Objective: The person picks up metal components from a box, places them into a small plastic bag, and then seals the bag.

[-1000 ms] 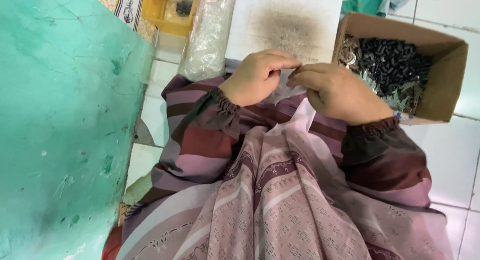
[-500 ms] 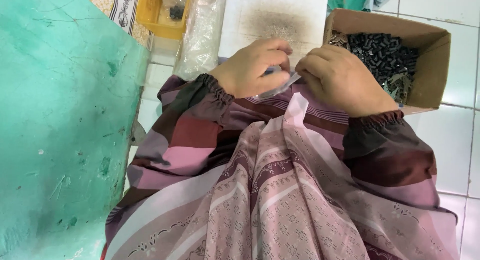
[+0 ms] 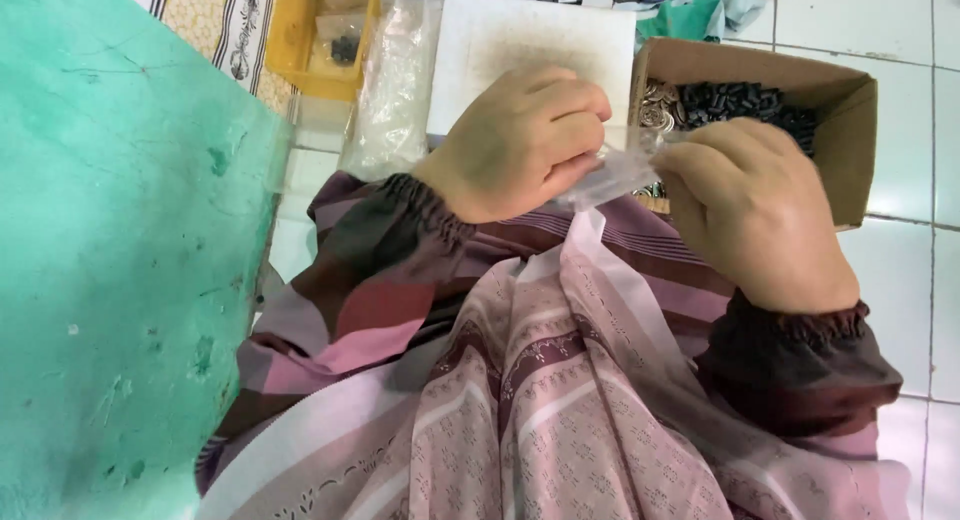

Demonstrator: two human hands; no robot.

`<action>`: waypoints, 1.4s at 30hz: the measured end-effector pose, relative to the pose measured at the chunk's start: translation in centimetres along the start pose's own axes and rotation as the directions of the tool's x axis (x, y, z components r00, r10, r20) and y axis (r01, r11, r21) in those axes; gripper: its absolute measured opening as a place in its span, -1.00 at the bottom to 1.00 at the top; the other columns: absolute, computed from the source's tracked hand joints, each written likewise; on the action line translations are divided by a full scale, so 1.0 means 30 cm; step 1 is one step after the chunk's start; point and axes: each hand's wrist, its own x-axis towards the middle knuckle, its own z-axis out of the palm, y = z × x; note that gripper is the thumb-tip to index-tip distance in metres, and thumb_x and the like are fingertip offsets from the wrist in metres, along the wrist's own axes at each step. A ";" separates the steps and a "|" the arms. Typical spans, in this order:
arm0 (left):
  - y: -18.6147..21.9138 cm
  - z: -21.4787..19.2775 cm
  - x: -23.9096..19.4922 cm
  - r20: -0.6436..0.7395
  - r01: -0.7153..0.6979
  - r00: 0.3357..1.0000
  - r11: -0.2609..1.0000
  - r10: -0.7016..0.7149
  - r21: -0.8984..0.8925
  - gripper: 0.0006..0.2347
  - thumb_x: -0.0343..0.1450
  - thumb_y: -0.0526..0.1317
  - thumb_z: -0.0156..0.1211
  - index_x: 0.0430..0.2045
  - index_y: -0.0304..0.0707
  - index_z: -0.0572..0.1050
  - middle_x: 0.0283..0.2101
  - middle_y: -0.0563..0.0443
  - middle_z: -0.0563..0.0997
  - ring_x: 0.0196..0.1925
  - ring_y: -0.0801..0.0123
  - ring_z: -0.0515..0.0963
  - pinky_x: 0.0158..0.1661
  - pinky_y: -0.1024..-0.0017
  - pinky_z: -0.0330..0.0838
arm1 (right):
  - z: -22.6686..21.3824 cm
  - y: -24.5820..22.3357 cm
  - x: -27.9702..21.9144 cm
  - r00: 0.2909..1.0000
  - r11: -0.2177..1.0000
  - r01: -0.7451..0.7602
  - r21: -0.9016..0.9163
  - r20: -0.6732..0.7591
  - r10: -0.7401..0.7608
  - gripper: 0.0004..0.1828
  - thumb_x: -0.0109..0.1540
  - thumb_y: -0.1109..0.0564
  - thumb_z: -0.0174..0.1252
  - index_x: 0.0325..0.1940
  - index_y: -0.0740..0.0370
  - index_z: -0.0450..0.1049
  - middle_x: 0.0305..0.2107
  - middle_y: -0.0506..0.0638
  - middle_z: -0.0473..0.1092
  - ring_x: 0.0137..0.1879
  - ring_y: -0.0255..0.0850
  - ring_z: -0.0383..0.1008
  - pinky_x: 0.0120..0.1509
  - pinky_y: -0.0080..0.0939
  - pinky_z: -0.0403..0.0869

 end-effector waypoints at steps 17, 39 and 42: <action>-0.083 0.100 -0.098 0.145 0.222 0.974 0.850 -0.173 -0.478 -0.85 0.32 -0.51 0.23 -0.34 -0.31 0.45 -0.36 0.03 0.55 -0.40 0.28 0.48 -0.32 0.39 0.35 | 0.233 0.223 -0.055 0.929 0.660 -0.367 0.656 0.299 0.218 -0.26 0.06 0.50 0.29 0.30 0.43 0.23 0.19 0.21 0.21 0.15 -0.05 0.35 0.24 -0.14 0.43; -0.692 0.487 0.023 -0.205 0.397 0.837 0.821 -0.507 -0.410 -0.90 0.40 -0.41 0.17 -0.30 -0.35 0.60 -0.22 0.02 0.68 -0.25 0.37 0.63 -0.18 0.49 0.51 | 0.691 0.703 0.162 0.815 0.571 -0.310 0.760 -0.096 0.571 -0.90 0.44 0.41 0.18 -0.01 0.30 0.48 -0.24 -0.05 0.42 -0.23 -0.36 0.32 -0.07 -0.40 0.40; -0.752 0.571 -0.089 -0.111 0.467 0.845 0.823 -0.523 -0.323 -0.85 0.43 -0.38 0.15 -0.21 -0.17 0.62 -0.12 0.00 0.68 -0.13 0.29 0.66 -0.06 0.39 0.53 | 0.790 0.706 0.103 0.798 0.537 -0.399 0.743 -0.008 0.603 -0.95 0.41 0.36 0.15 -0.04 0.33 0.46 -0.22 -0.01 0.48 -0.17 -0.33 0.41 0.01 -0.37 0.44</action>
